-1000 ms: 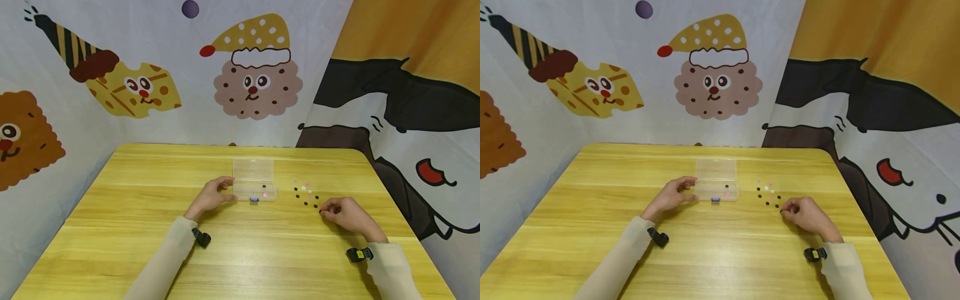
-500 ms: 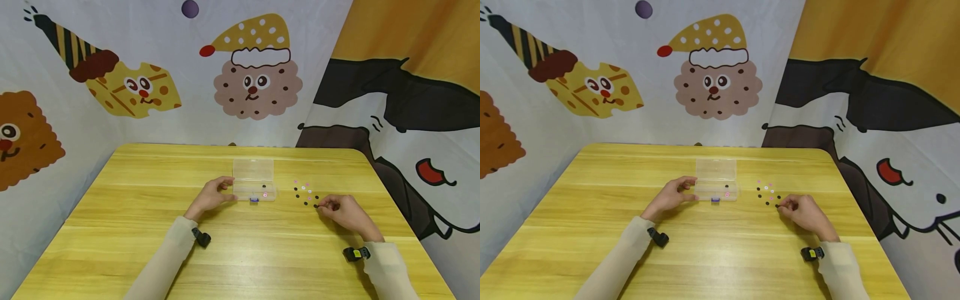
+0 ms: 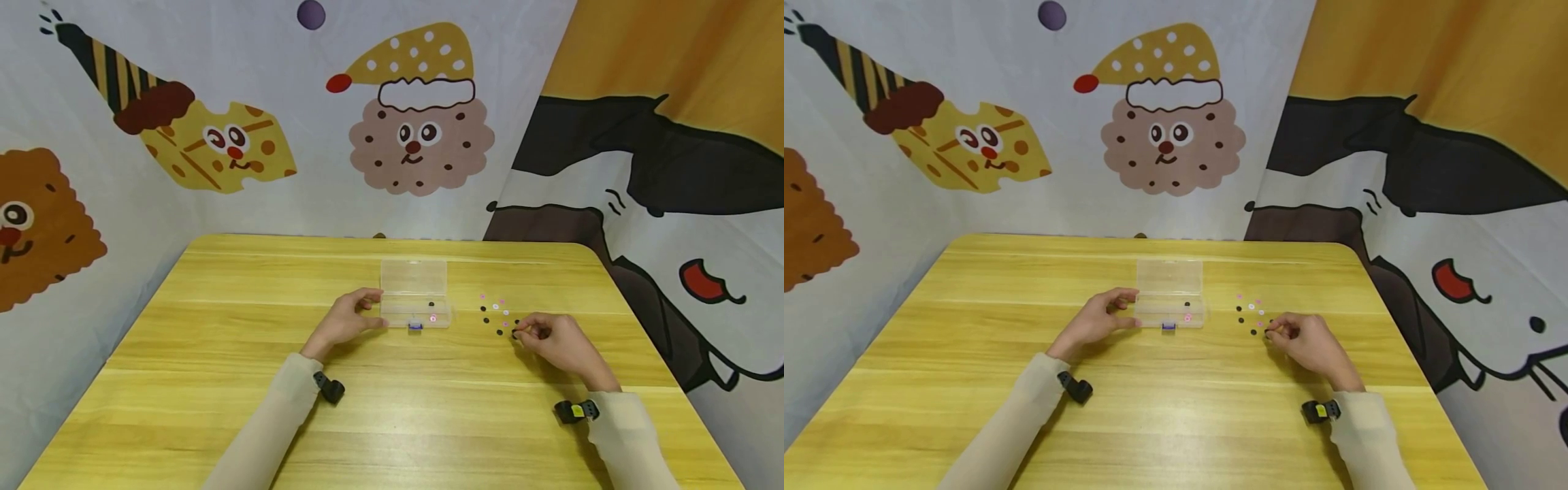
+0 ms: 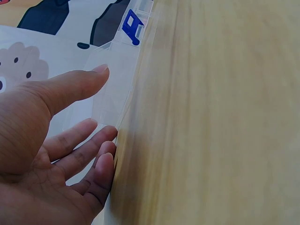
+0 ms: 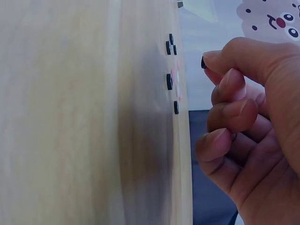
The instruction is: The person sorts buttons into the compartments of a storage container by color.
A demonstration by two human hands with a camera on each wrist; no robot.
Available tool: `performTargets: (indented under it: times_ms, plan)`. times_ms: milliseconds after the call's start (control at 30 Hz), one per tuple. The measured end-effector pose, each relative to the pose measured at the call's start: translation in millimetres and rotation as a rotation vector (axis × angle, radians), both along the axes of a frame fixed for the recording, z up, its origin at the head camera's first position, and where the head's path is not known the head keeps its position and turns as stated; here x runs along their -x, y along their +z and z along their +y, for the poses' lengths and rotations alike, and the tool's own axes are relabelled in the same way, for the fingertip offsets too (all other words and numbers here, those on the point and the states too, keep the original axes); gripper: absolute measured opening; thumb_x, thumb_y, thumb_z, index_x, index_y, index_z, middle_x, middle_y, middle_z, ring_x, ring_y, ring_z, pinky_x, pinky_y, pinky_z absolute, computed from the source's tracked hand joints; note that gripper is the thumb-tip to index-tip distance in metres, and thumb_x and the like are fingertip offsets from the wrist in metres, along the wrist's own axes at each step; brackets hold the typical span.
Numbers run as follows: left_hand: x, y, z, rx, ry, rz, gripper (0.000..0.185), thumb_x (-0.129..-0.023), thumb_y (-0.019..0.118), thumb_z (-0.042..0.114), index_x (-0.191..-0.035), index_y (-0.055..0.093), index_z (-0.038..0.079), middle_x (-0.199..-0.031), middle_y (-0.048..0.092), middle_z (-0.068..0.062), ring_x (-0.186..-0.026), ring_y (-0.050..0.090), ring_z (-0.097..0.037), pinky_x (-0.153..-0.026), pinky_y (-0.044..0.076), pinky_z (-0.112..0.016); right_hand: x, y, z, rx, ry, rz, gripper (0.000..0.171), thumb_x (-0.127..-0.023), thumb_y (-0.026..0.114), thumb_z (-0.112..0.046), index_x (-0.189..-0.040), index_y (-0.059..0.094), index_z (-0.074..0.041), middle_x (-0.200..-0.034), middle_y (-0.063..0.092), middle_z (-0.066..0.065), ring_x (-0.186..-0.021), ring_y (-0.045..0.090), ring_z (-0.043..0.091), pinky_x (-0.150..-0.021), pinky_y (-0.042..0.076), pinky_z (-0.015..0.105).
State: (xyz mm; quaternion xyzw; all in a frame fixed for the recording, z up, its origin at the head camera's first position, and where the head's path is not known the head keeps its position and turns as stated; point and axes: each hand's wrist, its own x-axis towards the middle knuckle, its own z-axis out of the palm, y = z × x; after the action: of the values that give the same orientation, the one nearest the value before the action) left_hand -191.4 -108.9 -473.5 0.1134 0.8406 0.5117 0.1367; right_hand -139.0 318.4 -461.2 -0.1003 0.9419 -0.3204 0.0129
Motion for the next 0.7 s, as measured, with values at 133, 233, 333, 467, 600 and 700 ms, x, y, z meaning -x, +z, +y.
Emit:
performTargets:
  times_ms: [133, 233, 333, 467, 600, 700]
  plan:
    - [0.3, 0.1, 0, 0.001, 0.003, 0.0, 0.067, -0.087, 0.084, 0.025, -0.147, 0.055, 0.015, -0.143, 0.06, -0.007, -0.128, 0.055, -0.028, -0.111, 0.046, -0.048, 1.6, -0.8, -3, 0.018, 0.008, 0.008, 0.006, -0.095, 0.074, -0.022, -0.099, 0.076, -0.017, -0.073, 0.062, -0.003, -0.059, 0.052, 0.008, -0.053, 0.044, 0.023]
    - [0.8, 0.1, 0, 0.005, 0.004, 0.002, 0.067, -0.087, 0.084, 0.025, -0.147, 0.055, 0.015, -0.143, 0.061, -0.006, -0.127, 0.055, -0.028, -0.111, 0.046, -0.047, 2.7, -0.7, -5, 0.024, 0.01, 0.01, 0.007, -0.096, 0.074, -0.024, -0.099, 0.077, -0.018, -0.072, 0.062, -0.003, -0.059, 0.051, 0.008, -0.053, 0.043, 0.024]
    - [1.0, 0.1, 1, 0.005, 0.006, 0.001, 0.066, -0.087, 0.084, 0.024, -0.147, 0.056, 0.015, -0.142, 0.061, -0.006, -0.127, 0.055, -0.027, -0.111, 0.046, -0.047, 3.7, 0.2, -7, 0.027, 0.012, 0.005, 0.01, -0.097, 0.072, -0.026, -0.102, 0.078, -0.019, -0.072, 0.062, -0.002, -0.059, 0.051, 0.008, -0.053, 0.042, 0.024]
    - [1.0, -0.1, 1, 0.006, 0.006, 0.002, 0.066, -0.087, 0.084, 0.025, -0.146, 0.056, 0.015, -0.142, 0.061, -0.006, -0.126, 0.055, -0.027, -0.11, 0.046, -0.046, 5.2, 2.4, -12, 0.035, 0.009, 0.006, 0.01, -0.098, 0.071, -0.028, -0.102, 0.077, -0.021, -0.072, 0.062, -0.002, -0.059, 0.051, 0.009, -0.054, 0.043, 0.024]
    - [0.9, -0.2, 0, 0.007, 0.004, 0.003, 0.066, -0.087, 0.084, 0.025, -0.146, 0.056, 0.015, -0.142, 0.061, -0.007, -0.126, 0.055, -0.027, -0.111, 0.046, -0.047, 7.7, 4.1, -17, 0.042, 0.011, 0.033, 0.007, -0.097, 0.072, -0.026, -0.099, 0.077, -0.021, -0.073, 0.061, -0.003, -0.06, 0.052, 0.008, -0.055, 0.044, 0.023]
    - [0.8, -0.1, 0, 0.005, 0.002, 0.003, 0.066, -0.087, 0.084, 0.024, -0.147, 0.056, 0.014, -0.142, 0.061, -0.007, -0.127, 0.055, -0.027, -0.111, 0.046, -0.047, 9.9, 5.1, -21, 0.045, 0.015, 0.047, 0.005, -0.096, 0.073, -0.026, -0.098, 0.076, -0.021, -0.072, 0.062, -0.005, -0.059, 0.052, 0.008, -0.055, 0.044, 0.023]
